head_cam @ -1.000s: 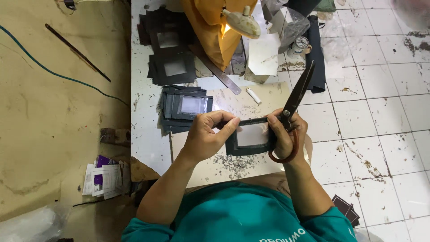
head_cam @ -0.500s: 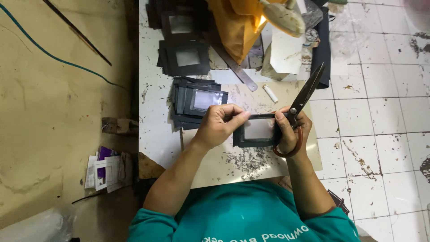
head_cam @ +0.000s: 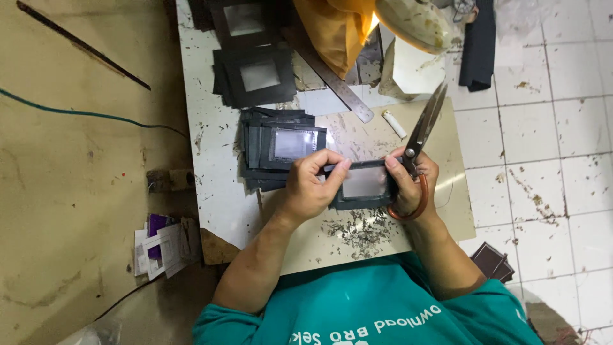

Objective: Trimming the edges of small rectangular leather pieces using scissors

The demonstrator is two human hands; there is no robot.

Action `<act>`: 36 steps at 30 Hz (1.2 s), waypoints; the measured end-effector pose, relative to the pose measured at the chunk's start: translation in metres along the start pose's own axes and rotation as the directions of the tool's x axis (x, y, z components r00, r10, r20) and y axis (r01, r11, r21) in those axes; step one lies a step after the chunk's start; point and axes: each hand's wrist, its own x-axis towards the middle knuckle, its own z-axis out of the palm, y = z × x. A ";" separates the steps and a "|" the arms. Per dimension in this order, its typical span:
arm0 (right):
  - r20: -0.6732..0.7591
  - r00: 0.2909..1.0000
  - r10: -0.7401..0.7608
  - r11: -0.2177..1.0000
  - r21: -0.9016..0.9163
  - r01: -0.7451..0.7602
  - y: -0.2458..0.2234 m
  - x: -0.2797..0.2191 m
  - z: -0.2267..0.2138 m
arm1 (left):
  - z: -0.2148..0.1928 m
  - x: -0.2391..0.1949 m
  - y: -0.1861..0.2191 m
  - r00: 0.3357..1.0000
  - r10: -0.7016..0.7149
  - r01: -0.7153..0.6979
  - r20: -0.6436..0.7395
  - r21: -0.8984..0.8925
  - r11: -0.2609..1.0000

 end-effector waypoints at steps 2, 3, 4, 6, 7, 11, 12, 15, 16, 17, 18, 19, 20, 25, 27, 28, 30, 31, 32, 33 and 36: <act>0.003 1.000 0.007 1.000 0.004 -0.007 0.010 0.004 -0.010 | -0.001 -0.001 0.010 0.999 -0.031 0.032 0.021 -0.047 0.998; 0.013 1.000 0.007 1.000 0.004 -0.007 0.014 0.007 -0.015 | -0.001 -0.001 0.015 0.998 -0.056 0.059 0.034 -0.098 0.993; 0.014 1.000 0.006 1.000 0.010 -0.007 0.008 0.005 -0.011 | -0.001 0.000 0.012 0.998 -0.055 0.058 0.034 -0.092 0.994; 0.032 0.999 0.013 1.000 0.025 -0.013 -0.004 0.001 -0.003 | -0.001 -0.001 0.007 0.999 -0.027 0.028 0.029 -0.036 0.999; 0.033 0.999 0.009 0.999 0.033 -0.010 -0.007 0.001 0.000 | -0.002 0.001 0.005 0.999 -0.023 0.024 0.027 -0.028 0.999; 0.061 0.998 0.003 0.997 0.072 -0.007 -0.020 -0.003 0.002 | 0.000 0.000 0.007 0.999 0.047 -0.047 0.002 0.056 0.997; 0.060 0.998 0.002 0.998 0.064 -0.006 -0.023 -0.004 0.001 | 0.000 -0.001 0.010 0.999 0.050 -0.050 0.007 0.058 0.997; 0.066 0.998 -0.008 0.997 0.081 0.003 -0.001 0.002 -0.018 | 0.010 -0.004 0.035 0.998 0.057 -0.058 0.018 0.059 0.997; 0.070 0.997 -0.016 0.996 0.088 0.010 -0.006 0.000 -0.018 | 0.012 -0.007 0.034 0.998 0.066 -0.066 0.014 0.065 0.996; 0.069 0.997 -0.016 0.996 0.084 0.011 -0.012 -0.002 -0.018 | 0.014 -0.010 0.032 0.996 0.094 -0.094 0.004 0.110 0.989; 0.074 0.997 -0.015 0.997 0.079 0.009 -0.016 -0.004 -0.018 | 0.015 -0.014 0.031 0.993 0.122 -0.119 -0.009 0.157 0.980; 0.082 0.996 -0.022 0.996 0.087 0.015 -0.025 -0.008 -0.017 | 0.017 -0.018 0.033 0.991 0.129 -0.125 -0.016 0.165 0.978; 0.097 0.995 -0.007 0.995 0.102 -0.003 -0.034 -0.011 -0.015 | 0.017 -0.022 0.035 0.994 0.111 -0.106 -0.023 0.165 0.981; 0.107 0.994 0.010 0.984 0.175 -0.029 -0.046 -0.020 -0.027 | 0.021 -0.034 0.044 0.998 0.058 -0.054 -0.027 0.123 0.991; 0.111 0.994 0.013 0.976 0.215 -0.037 -0.045 -0.019 -0.035 | 0.024 -0.037 0.049 0.999 0.039 -0.038 -0.008 0.096 0.995; 0.106 0.994 0.010 0.976 0.214 -0.032 -0.045 -0.019 -0.038 | 0.027 -0.037 0.051 0.999 0.043 -0.042 -0.003 0.094 0.995; 0.127 0.992 -0.006 0.983 0.184 -0.018 -0.044 -0.019 -0.044 | 0.031 -0.039 0.056 0.999 0.028 -0.030 0.016 0.081 0.996; 0.124 0.992 -0.006 0.983 0.184 -0.017 -0.047 -0.019 -0.048 | 0.032 -0.039 0.056 0.999 0.028 -0.030 0.019 0.080 0.996; 0.152 0.988 -0.039 0.994 0.109 0.022 -0.049 -0.019 -0.051 | 0.034 -0.040 0.057 0.999 0.014 -0.016 0.029 0.083 0.996; 0.182 0.981 -0.069 0.997 0.035 0.063 -0.051 -0.019 -0.054 | 0.035 -0.041 0.058 0.999 0.000 -0.003 0.039 0.087 0.996; 0.175 0.979 -0.102 0.995 0.007 0.103 -0.042 -0.022 -0.059 | 0.035 -0.041 0.060 0.998 -0.006 0.001 0.056 0.075 0.997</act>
